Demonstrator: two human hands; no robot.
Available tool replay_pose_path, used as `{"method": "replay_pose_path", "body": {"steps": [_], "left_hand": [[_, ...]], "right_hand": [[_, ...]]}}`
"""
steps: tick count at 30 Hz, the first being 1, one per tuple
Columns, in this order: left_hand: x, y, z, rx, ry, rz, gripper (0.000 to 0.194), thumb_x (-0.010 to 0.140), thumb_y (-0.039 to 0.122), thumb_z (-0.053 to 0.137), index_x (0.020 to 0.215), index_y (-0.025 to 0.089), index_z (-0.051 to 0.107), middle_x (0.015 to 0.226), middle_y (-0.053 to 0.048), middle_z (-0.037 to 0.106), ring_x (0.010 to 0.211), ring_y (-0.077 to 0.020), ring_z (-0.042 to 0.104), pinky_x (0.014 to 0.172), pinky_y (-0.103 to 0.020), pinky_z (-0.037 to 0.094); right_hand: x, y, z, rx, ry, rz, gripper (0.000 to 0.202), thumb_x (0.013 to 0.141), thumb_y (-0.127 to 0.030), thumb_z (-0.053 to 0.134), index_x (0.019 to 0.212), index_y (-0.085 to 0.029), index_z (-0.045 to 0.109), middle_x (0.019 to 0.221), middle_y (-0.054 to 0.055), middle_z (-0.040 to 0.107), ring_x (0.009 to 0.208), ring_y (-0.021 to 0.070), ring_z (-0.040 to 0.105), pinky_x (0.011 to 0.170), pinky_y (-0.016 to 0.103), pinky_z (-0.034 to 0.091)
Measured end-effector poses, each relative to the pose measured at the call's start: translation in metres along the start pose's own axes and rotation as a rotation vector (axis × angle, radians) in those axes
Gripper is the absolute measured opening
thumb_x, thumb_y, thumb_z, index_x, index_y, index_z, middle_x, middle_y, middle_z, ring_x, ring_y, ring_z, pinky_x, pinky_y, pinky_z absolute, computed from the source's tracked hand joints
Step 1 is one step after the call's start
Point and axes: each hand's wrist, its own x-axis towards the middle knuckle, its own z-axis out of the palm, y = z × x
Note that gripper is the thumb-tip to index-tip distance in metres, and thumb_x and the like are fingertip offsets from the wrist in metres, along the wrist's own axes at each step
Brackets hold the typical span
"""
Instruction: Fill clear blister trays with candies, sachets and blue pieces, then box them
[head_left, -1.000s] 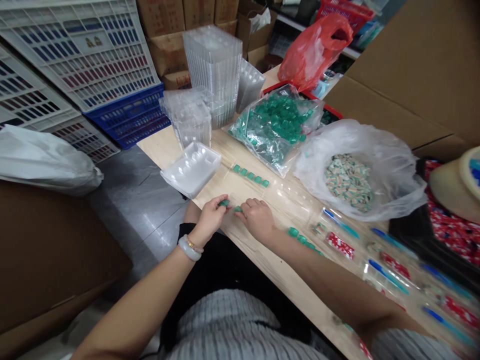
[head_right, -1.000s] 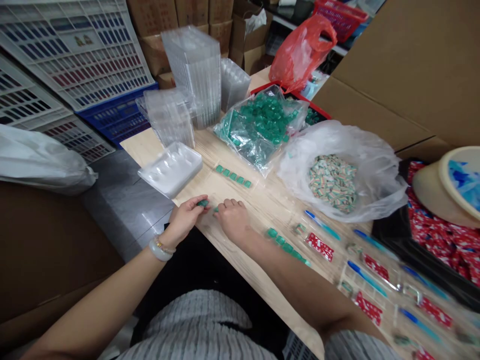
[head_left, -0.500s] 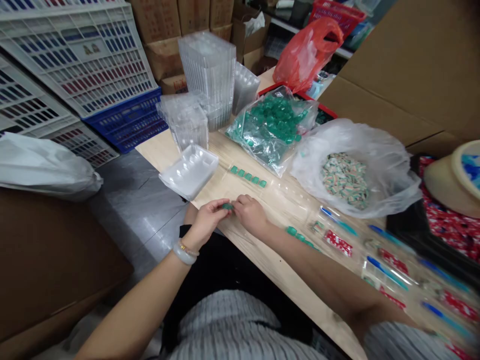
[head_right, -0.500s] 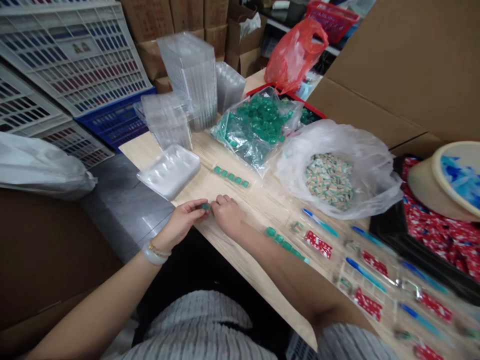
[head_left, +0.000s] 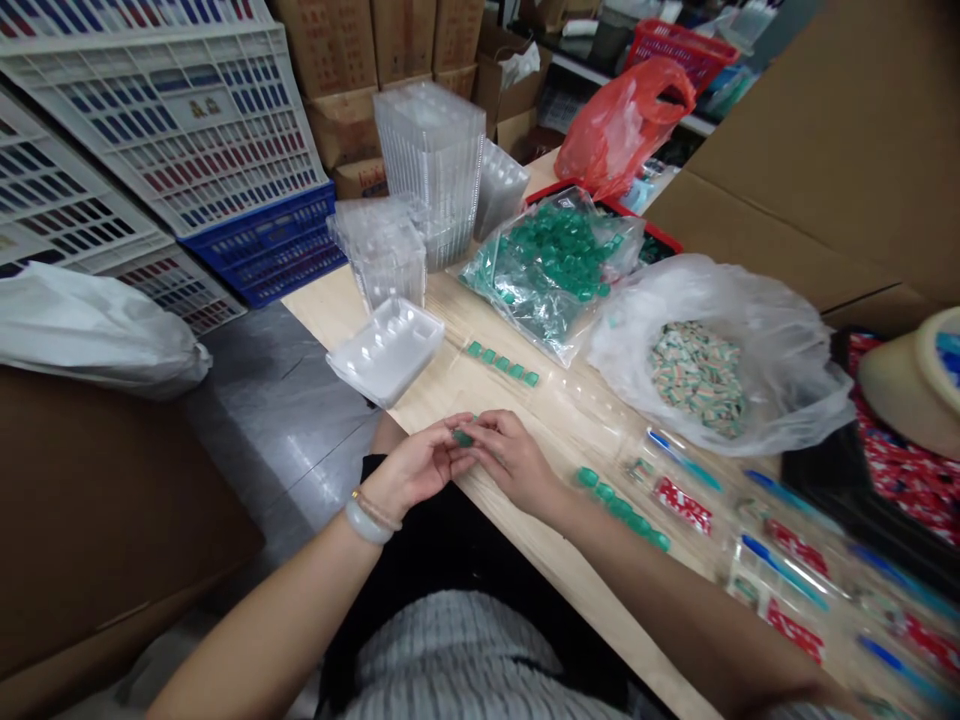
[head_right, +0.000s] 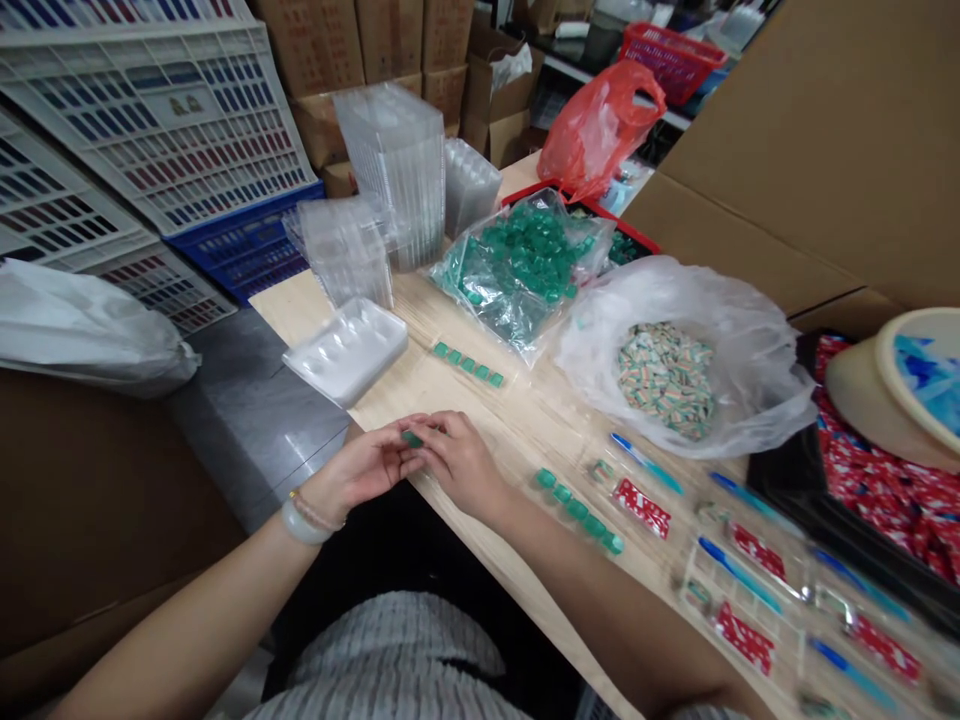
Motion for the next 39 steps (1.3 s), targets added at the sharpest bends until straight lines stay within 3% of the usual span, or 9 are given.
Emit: {"method": "replay_pose_path", "body": {"steps": [3,7,10,14,20,28,30,34,39], "left_hand": [[0.007,0.009,0.006,-0.032,-0.025,0.036,0.023,0.071,0.002,0.045,0.08,0.015,0.061,0.069,0.0,0.059,0.06,-0.0068,0.055,0.064,-0.019,0.046],[0.012,0.033,0.024,0.109,-0.173,0.08,0.033,0.069,-0.003,0.044,0.09,0.016,0.061,0.08,0.0,0.06,0.068,-0.0065,0.056,0.074,-0.021,0.044],[0.013,0.045,0.031,0.154,-0.258,-0.014,0.033,0.071,-0.001,0.046,0.096,0.017,0.059,0.079,-0.001,0.06,0.069,-0.0078,0.057,0.071,-0.021,0.045],[0.014,0.042,0.023,0.14,-0.227,-0.139,0.012,0.078,0.01,0.048,0.082,0.011,0.059,0.07,-0.004,0.058,0.062,-0.0086,0.056,0.062,-0.02,0.046],[0.013,0.029,0.006,0.111,-0.259,-0.073,0.027,0.07,-0.004,0.046,0.088,0.011,0.06,0.072,-0.003,0.059,0.065,-0.0063,0.057,0.066,-0.016,0.045],[0.012,0.031,0.009,0.201,-0.157,0.007,0.026,0.066,-0.003,0.053,0.086,0.011,0.061,0.076,-0.003,0.061,0.066,-0.0067,0.057,0.068,-0.017,0.045],[0.014,0.029,0.005,0.294,-0.043,0.137,0.023,0.068,0.005,0.057,0.09,0.012,0.059,0.079,-0.004,0.061,0.064,-0.0073,0.057,0.067,-0.02,0.046],[0.02,0.019,-0.014,0.705,0.315,0.556,0.023,0.071,0.016,0.056,0.095,0.014,0.058,0.079,-0.004,0.062,0.056,-0.0094,0.053,0.064,-0.027,0.046],[0.021,0.008,-0.021,1.167,0.376,0.718,0.029,0.069,0.008,0.05,0.095,0.013,0.061,0.083,-0.009,0.064,0.074,-0.0186,0.058,0.078,-0.034,0.044]], "right_hand": [[0.016,0.003,-0.012,-0.063,-0.042,0.051,0.029,0.084,-0.024,0.044,0.111,-0.022,0.055,0.1,0.007,0.052,0.098,0.0175,0.046,0.086,0.036,0.04],[0.045,0.009,-0.04,-0.039,-0.103,0.02,0.026,0.081,-0.027,0.051,0.105,-0.025,0.059,0.102,0.005,0.053,0.1,0.0179,0.046,0.089,0.037,0.037],[0.056,0.009,-0.054,0.021,-0.132,0.015,0.024,0.079,-0.028,0.054,0.101,-0.024,0.062,0.095,0.004,0.053,0.096,0.0164,0.048,0.087,0.034,0.039],[0.052,0.009,-0.05,0.054,-0.105,0.028,0.02,0.076,-0.028,0.058,0.094,-0.021,0.064,0.085,0.004,0.053,0.086,0.0151,0.05,0.081,0.032,0.041],[0.039,0.009,-0.033,0.035,-0.139,0.004,0.022,0.08,-0.029,0.052,0.098,-0.022,0.063,0.089,0.005,0.052,0.088,0.0153,0.049,0.08,0.032,0.041],[0.036,0.005,-0.026,0.045,-0.112,0.012,0.021,0.082,-0.027,0.05,0.098,-0.018,0.06,0.087,0.006,0.055,0.086,0.0149,0.05,0.081,0.031,0.04],[0.038,0.008,-0.025,0.041,-0.065,0.061,0.017,0.08,-0.028,0.052,0.091,-0.018,0.061,0.086,0.005,0.055,0.086,0.0149,0.051,0.08,0.031,0.041],[0.045,0.02,-0.016,-0.116,0.024,0.271,0.014,0.078,-0.027,0.054,0.082,-0.016,0.061,0.081,0.005,0.057,0.081,0.0149,0.052,0.076,0.029,0.041],[0.055,0.013,0.01,-0.418,-0.237,0.397,0.018,0.079,-0.028,0.052,0.078,-0.014,0.063,0.081,0.008,0.058,0.083,0.0183,0.053,0.073,0.029,0.041]]}}
